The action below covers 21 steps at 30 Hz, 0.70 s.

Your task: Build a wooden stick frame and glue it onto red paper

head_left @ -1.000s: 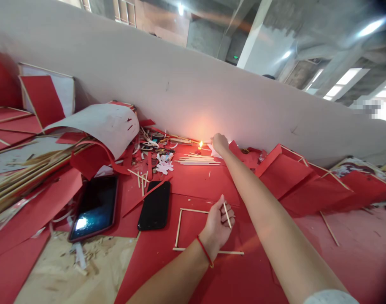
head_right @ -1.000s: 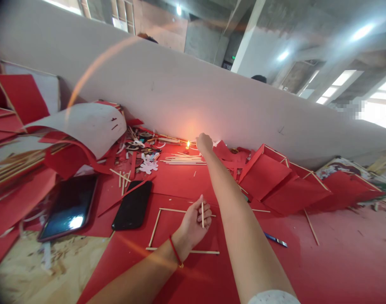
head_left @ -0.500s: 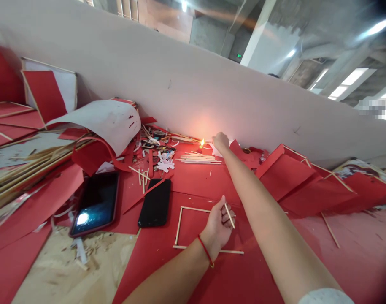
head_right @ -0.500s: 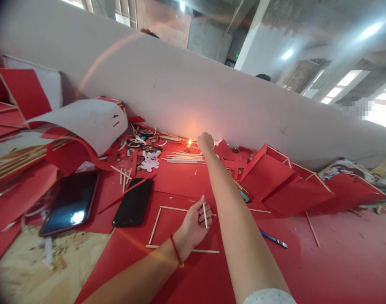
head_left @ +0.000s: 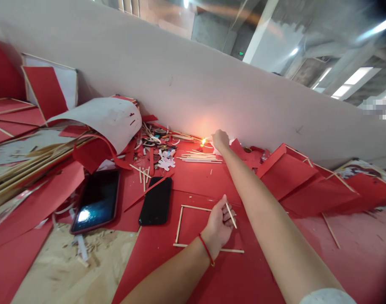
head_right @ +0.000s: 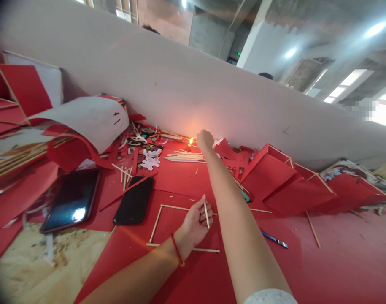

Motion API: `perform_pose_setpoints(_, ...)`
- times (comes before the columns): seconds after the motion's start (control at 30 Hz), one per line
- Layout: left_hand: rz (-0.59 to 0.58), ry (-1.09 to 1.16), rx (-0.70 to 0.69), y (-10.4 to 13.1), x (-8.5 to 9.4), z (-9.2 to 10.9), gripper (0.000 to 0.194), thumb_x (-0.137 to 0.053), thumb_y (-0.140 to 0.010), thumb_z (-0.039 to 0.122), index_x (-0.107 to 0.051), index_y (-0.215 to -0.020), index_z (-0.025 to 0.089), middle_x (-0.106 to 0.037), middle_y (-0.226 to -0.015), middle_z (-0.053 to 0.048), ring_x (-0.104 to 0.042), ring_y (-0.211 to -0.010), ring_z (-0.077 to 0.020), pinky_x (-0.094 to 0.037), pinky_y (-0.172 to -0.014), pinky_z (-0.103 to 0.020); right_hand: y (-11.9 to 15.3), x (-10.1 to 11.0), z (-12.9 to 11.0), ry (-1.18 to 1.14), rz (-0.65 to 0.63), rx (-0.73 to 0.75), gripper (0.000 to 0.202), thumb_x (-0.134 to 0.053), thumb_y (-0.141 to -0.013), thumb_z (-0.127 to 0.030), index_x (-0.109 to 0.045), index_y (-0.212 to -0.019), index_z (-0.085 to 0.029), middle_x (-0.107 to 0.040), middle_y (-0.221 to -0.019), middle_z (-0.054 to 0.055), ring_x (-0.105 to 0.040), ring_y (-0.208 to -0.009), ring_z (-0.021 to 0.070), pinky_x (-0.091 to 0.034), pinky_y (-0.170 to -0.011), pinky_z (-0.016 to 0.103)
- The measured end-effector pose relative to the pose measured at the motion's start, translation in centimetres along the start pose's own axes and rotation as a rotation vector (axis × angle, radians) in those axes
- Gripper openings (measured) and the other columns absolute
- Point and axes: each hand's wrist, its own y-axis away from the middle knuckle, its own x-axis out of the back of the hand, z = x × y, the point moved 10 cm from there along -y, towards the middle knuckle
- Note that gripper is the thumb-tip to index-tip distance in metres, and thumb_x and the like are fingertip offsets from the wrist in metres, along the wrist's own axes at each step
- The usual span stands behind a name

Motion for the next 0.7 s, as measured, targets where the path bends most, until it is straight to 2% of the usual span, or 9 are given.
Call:
perform_pose_setpoints(0.43,0.072,-0.013,0.007,0.5,-0.1,0.0,0.057,-0.070,-0.096,0.034,-0.028,-0.060,0.020,-0.022,-0.052,0.010,-0.018,-0.042,-0.0044,-0.013,-0.040,-0.020,0.9,0.9,-0.5,0.020,-0.015,0.031,0.036,-0.064,-0.101,-0.040,-0.063,-0.129,-0.019,-0.066,-0.129,0.010,-0.067,-0.109,0.0222,-0.059,-0.093,0.044)
perform_pose_setpoints(0.7,0.033,-0.081,-0.023,1.2,-1.2,1.1,0.057,-0.066,-0.099,0.039,-0.025,-0.063,0.022,-0.018,-0.053,0.010,-0.017,-0.041,-0.0054,-0.015,-0.041,-0.020,1.3,0.7,-0.7,-0.079,0.015,0.110,0.035,-0.065,-0.100,-0.040,-0.064,-0.128,-0.019,-0.065,-0.130,0.010,-0.067,-0.110,0.0225,-0.059,-0.094,0.045)
